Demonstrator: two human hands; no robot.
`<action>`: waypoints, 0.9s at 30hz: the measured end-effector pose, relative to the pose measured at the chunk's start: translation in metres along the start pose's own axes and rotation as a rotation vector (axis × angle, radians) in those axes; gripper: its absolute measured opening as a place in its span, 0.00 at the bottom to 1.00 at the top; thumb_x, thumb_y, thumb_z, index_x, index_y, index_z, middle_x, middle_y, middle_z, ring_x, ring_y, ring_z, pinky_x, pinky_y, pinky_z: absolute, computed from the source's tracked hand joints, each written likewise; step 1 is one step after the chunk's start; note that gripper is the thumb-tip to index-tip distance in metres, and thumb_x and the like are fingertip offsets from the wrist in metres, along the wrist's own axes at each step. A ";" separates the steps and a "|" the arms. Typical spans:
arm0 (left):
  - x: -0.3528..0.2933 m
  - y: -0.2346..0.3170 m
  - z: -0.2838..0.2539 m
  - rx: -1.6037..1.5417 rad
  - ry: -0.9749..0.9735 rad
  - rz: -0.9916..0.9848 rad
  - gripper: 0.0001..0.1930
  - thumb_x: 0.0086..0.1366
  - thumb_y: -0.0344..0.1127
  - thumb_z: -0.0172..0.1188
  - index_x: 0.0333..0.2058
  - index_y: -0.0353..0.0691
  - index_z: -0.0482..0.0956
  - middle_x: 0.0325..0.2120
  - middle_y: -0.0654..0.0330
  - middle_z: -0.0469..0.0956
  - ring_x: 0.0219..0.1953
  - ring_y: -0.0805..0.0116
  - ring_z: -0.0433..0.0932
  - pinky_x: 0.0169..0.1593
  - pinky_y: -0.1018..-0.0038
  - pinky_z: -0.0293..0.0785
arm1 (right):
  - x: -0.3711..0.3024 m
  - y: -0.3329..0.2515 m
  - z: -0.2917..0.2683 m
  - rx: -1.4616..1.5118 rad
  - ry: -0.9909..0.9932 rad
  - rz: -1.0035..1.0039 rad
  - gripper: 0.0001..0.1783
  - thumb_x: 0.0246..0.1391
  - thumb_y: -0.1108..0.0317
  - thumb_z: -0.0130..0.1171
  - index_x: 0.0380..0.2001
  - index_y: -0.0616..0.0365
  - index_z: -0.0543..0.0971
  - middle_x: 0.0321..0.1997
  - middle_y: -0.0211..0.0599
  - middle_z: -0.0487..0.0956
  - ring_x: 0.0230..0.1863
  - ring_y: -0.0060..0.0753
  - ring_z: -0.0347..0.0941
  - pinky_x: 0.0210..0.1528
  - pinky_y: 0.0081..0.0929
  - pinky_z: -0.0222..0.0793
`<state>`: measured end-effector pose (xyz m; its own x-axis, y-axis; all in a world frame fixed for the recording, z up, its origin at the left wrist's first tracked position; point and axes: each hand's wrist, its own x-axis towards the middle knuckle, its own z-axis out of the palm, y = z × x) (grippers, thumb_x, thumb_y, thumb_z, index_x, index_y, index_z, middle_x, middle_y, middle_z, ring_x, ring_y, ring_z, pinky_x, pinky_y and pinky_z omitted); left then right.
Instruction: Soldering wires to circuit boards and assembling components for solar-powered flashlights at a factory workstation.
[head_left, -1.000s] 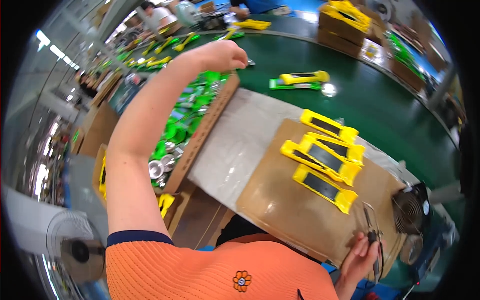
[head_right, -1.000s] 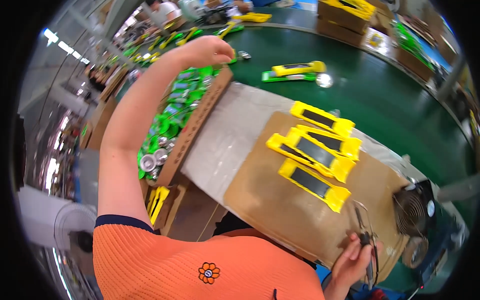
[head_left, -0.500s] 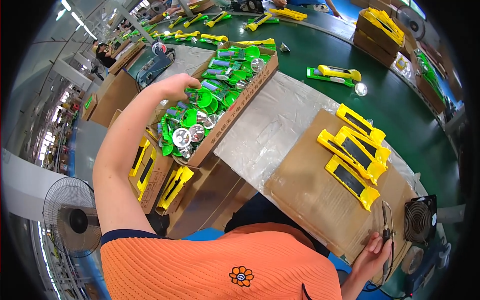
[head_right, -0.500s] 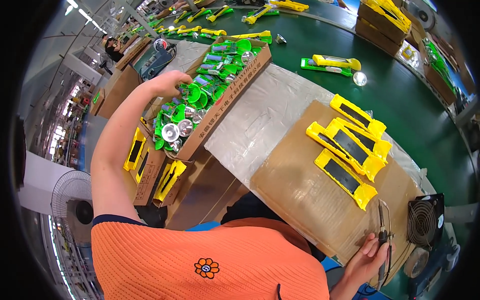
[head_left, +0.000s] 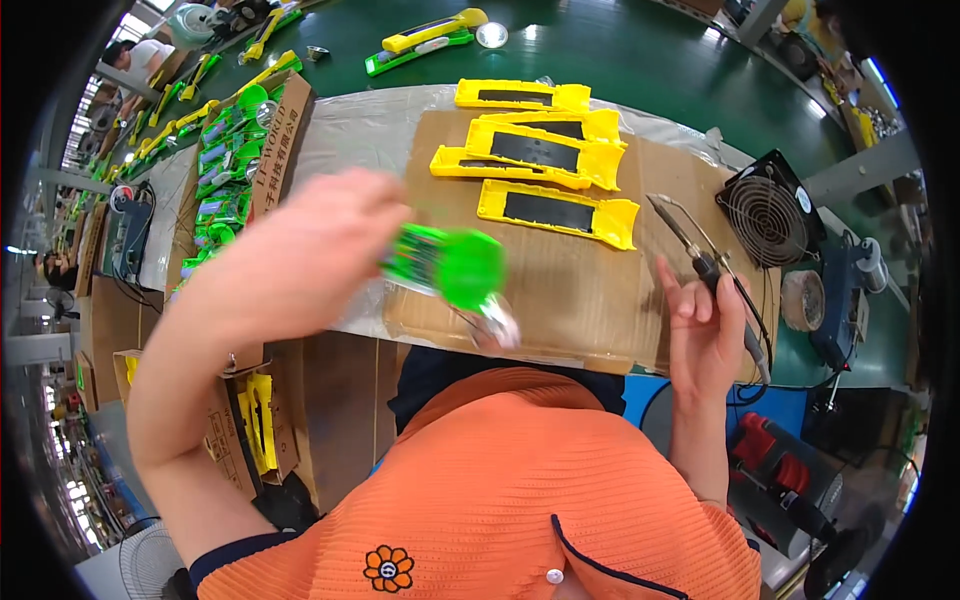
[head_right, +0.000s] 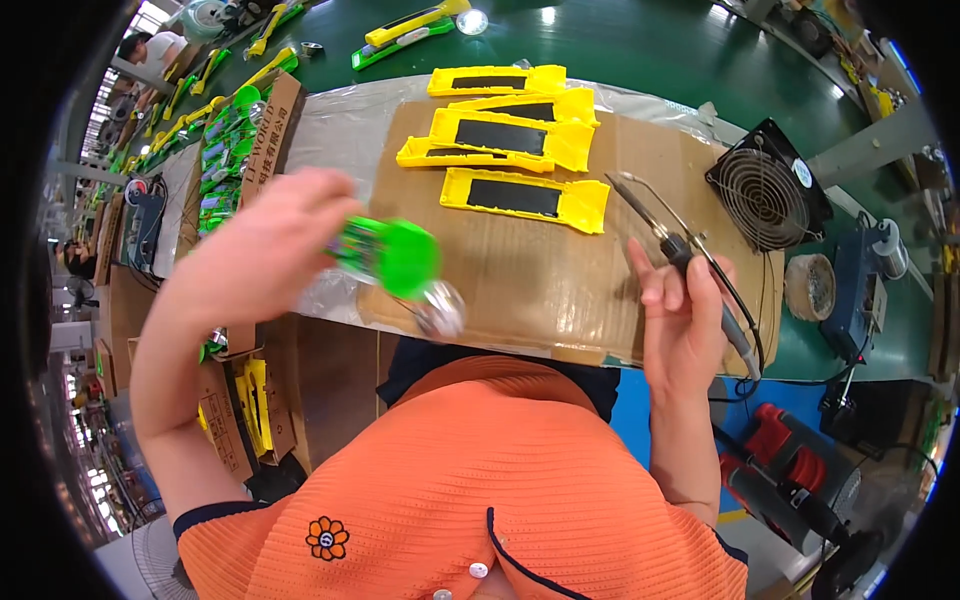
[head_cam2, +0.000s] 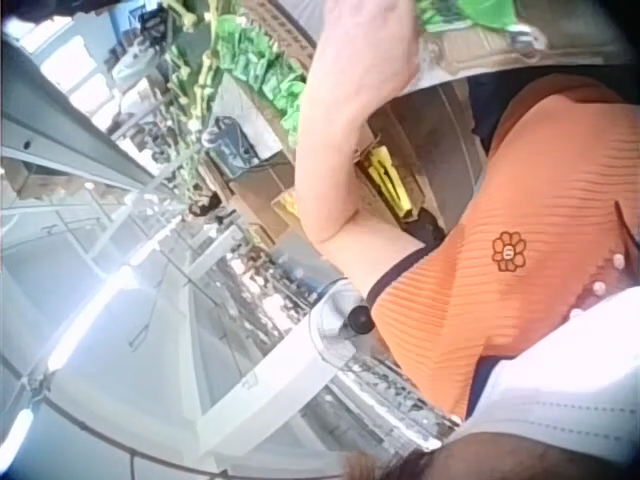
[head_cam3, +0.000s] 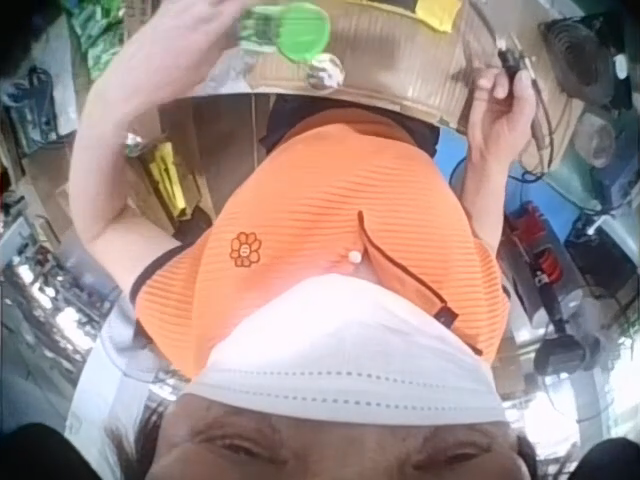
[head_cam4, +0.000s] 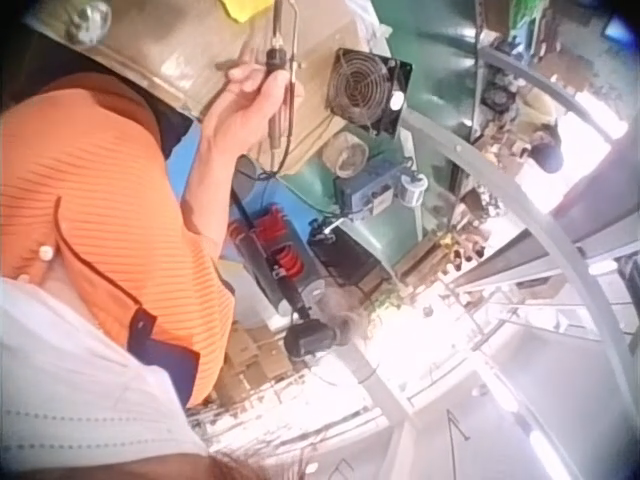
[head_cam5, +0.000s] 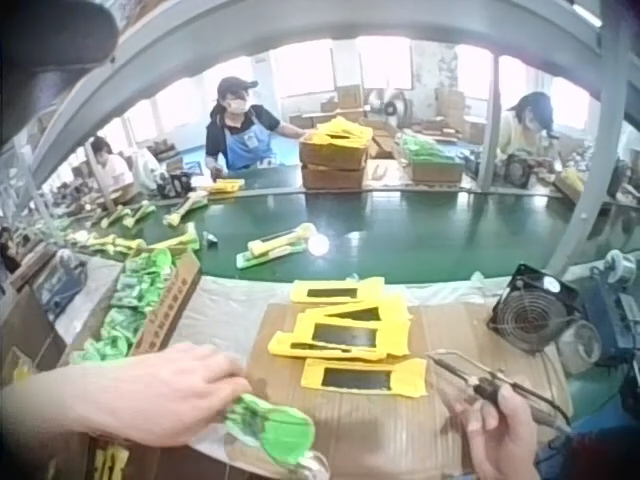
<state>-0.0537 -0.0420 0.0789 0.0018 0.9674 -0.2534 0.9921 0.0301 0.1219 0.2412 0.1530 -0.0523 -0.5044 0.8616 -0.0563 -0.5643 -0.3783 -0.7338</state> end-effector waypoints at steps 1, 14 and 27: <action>0.019 0.017 0.011 0.047 -0.102 0.041 0.24 0.51 0.25 0.67 0.49 0.33 0.75 0.50 0.49 0.72 0.57 0.50 0.70 0.59 0.60 0.68 | 0.001 0.001 0.004 -0.003 -0.005 0.007 0.00 0.66 0.69 0.51 0.39 0.51 0.71 0.18 0.26 0.66 0.25 0.27 0.70 0.70 0.59 0.57; 0.043 0.025 0.078 -0.424 0.428 0.191 0.11 0.51 0.28 0.70 0.36 0.39 0.85 0.34 0.60 0.81 0.36 0.59 0.80 0.39 0.68 0.77 | -0.008 -0.008 0.006 -0.069 -0.197 -0.077 0.04 0.67 0.67 0.49 0.36 0.52 0.69 0.15 0.20 0.60 0.19 0.20 0.62 0.73 0.65 0.47; 0.053 0.019 0.100 -1.024 0.378 0.018 0.12 0.54 0.22 0.69 0.38 0.36 0.84 0.32 0.60 0.85 0.36 0.70 0.84 0.38 0.75 0.79 | -0.032 0.010 -0.005 -0.210 -0.212 0.241 0.11 0.59 0.74 0.55 0.39 0.59 0.63 0.30 0.43 0.75 0.18 0.22 0.64 0.22 0.28 0.72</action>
<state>-0.0217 -0.0155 -0.0283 -0.1971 0.9793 0.0463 0.4168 0.0409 0.9081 0.2545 0.1229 -0.0612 -0.7428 0.6589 -0.1187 -0.2783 -0.4651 -0.8404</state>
